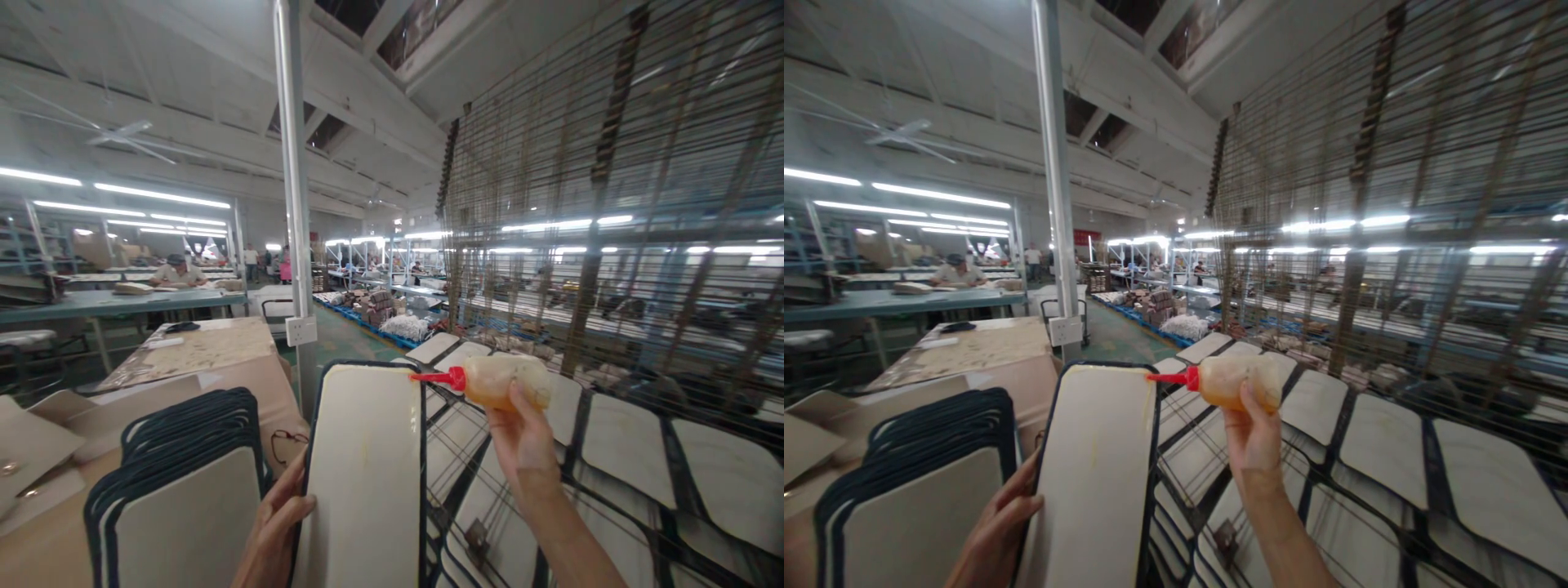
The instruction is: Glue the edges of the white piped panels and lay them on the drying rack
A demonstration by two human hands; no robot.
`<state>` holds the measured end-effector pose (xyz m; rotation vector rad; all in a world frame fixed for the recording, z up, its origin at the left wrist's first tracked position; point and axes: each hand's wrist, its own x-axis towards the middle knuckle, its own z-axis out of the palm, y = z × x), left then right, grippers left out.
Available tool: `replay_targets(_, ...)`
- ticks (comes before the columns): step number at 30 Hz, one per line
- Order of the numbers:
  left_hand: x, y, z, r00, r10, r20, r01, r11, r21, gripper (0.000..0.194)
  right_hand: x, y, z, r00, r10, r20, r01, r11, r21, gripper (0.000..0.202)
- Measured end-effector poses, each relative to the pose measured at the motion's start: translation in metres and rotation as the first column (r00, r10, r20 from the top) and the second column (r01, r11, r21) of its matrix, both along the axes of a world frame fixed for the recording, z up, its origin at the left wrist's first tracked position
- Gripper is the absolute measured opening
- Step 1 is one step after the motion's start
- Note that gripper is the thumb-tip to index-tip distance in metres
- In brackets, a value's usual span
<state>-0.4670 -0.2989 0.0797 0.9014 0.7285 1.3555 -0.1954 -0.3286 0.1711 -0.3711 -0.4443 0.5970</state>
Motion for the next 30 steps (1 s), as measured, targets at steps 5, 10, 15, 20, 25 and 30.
replay_targets(5,0.004,0.000,0.002,0.999,0.015,0.035,-0.014,1.000,-0.012,0.051,-0.003,-0.002,-0.010,0.999,0.043,0.010,-0.043,0.998,-0.048,0.036)
replay_targets(10,0.008,0.003,0.003,0.998,0.041,0.046,-0.040,0.999,-0.018,0.059,-0.017,-0.008,-0.031,0.995,0.103,0.013,-0.100,0.987,-0.128,0.033)
replay_targets(15,0.003,0.014,0.004,0.998,0.068,-0.012,-0.067,0.997,0.044,0.064,-0.033,-0.035,-0.063,0.968,0.234,0.085,-0.200,0.935,-0.294,0.036)
replay_targets(20,0.000,0.015,0.013,0.991,0.083,-0.101,-0.076,0.994,0.079,0.063,-0.035,-0.061,-0.069,0.944,0.313,0.105,-0.256,0.895,-0.364,0.048)
replay_targets(25,0.012,0.002,0.018,0.996,0.049,-0.074,-0.046,0.998,0.040,0.066,-0.014,-0.029,-0.009,0.986,0.089,0.140,-0.068,0.986,-0.149,0.039)
replay_targets(30,0.024,-0.005,0.016,0.999,0.044,-0.008,-0.044,0.998,-0.032,0.065,-0.001,-0.010,-0.001,0.975,0.075,0.208,-0.048,0.990,-0.129,0.040)
